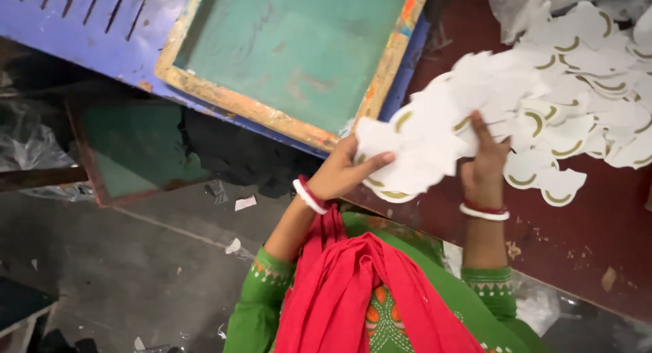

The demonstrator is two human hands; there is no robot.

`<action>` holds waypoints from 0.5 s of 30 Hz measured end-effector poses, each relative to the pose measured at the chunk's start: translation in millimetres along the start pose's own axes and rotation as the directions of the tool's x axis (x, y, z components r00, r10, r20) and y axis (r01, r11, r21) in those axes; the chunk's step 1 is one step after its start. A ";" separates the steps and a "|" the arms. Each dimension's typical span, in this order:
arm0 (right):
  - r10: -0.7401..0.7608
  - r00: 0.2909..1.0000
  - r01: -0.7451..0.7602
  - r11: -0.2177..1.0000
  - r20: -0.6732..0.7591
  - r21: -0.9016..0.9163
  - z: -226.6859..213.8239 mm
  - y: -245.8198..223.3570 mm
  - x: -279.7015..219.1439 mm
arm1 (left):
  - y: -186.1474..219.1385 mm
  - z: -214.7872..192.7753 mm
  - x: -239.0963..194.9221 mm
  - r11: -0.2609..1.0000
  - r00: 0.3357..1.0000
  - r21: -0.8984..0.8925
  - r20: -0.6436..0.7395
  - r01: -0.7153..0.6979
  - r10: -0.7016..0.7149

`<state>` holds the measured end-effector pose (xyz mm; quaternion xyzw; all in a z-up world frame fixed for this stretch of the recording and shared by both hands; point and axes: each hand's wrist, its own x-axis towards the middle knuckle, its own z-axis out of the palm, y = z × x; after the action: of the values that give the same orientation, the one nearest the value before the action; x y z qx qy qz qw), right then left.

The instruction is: Sorting and stacking printed paper cutouts on a workbench.

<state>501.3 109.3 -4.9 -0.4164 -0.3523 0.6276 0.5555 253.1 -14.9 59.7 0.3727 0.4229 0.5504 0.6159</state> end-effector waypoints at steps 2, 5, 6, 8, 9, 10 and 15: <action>0.062 0.994 -0.070 0.993 0.089 0.090 3.5 20.6 -14.4 | 13.9 10.6 16.7 0.998 0.999 0.058 0.009 -0.031 0.031; 0.067 0.964 -0.092 0.992 0.258 0.086 4.3 45.9 -25.6 | 19.8 20.2 36.9 0.890 0.979 0.435 -0.081 -0.133 0.186; 0.024 0.941 -0.028 1.000 0.338 0.007 4.2 53.5 -27.4 | 19.7 22.2 43.3 0.687 0.933 0.713 -0.137 -0.140 0.332; 0.093 0.973 -0.124 0.983 0.212 0.133 23.4 46.8 -26.8 | 31.4 22.6 43.2 0.644 0.934 0.762 -0.183 -0.062 0.306; 0.179 0.980 -0.197 0.943 0.090 0.268 33.3 43.8 -26.6 | 37.3 22.4 43.2 0.596 0.932 0.803 -0.229 0.018 0.280; 0.181 0.979 -0.199 0.943 0.092 0.268 44.8 34.1 -28.0 | 36.7 17.7 42.7 0.596 0.932 0.803 -0.231 0.020 0.280; 0.294 0.936 -0.302 0.953 0.195 0.012 78.4 30.3 -24.4 | 43.7 -12.9 32.4 0.423 0.931 0.901 -0.236 0.101 0.280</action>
<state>418.3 82.6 2.6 -0.3912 -0.3236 0.7487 0.4263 226.4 22.2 91.8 0.5613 0.7324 0.3274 0.2034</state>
